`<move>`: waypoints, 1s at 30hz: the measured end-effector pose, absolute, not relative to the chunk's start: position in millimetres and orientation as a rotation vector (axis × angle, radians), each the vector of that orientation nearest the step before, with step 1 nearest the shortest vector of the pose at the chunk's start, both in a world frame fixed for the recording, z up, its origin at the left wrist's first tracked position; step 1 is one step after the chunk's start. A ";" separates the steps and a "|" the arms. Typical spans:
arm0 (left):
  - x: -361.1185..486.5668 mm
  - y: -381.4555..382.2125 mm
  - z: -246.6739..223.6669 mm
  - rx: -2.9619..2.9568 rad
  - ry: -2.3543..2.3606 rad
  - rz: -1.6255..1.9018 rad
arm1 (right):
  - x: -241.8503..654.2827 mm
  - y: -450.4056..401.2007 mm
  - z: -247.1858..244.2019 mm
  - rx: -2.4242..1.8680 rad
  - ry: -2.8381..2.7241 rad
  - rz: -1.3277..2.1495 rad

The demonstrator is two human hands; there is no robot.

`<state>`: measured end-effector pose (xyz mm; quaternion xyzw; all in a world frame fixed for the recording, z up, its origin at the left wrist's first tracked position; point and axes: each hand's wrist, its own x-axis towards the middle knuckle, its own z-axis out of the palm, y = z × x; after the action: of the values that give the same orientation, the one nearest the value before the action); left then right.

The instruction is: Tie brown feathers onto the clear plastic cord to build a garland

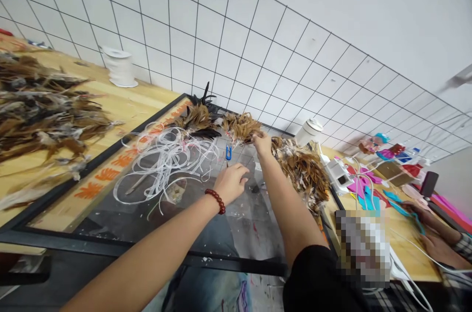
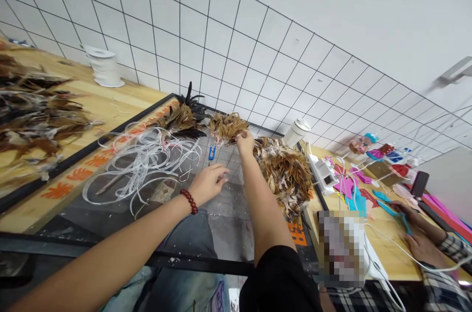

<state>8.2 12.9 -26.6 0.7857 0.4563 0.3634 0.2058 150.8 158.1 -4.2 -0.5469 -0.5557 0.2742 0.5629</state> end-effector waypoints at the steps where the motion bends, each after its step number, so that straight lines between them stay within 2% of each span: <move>1: 8.3 13.2 -26.3 2.178 1.273 1.015 | 155.8 150.4 0.7 -1.299 -1.263 0.648; 6: 7.8 17.1 -26.2 2.118 1.250 1.044 | 186.9 77.6 34.5 -1.262 -1.203 0.710; 13: 8.2 29.4 -33.8 2.056 1.263 1.126 | 256.6 -20.6 74.0 -1.597 -1.655 0.210; 16: 7.6 32.2 -34.5 2.020 1.259 1.158 | 269.0 -38.0 69.9 -1.760 -1.885 -0.027; 21: 2.4 29.2 -26.6 2.010 1.255 1.279 | 250.0 -45.8 46.3 -1.925 -2.175 -0.202; 26: -1.3 25.6 -19.1 2.001 1.200 1.390 | 228.8 -29.7 27.0 -1.797 -2.547 -0.444; 30: -0.2 26.7 -18.4 1.938 1.164 1.434 | 224.8 -16.2 28.0 -1.737 -2.590 -0.457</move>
<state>-0.2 26.7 -18.4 0.7044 0.4231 0.5214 0.2300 224.8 -16.2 28.0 -0.5511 -0.8218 -0.1450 -0.0051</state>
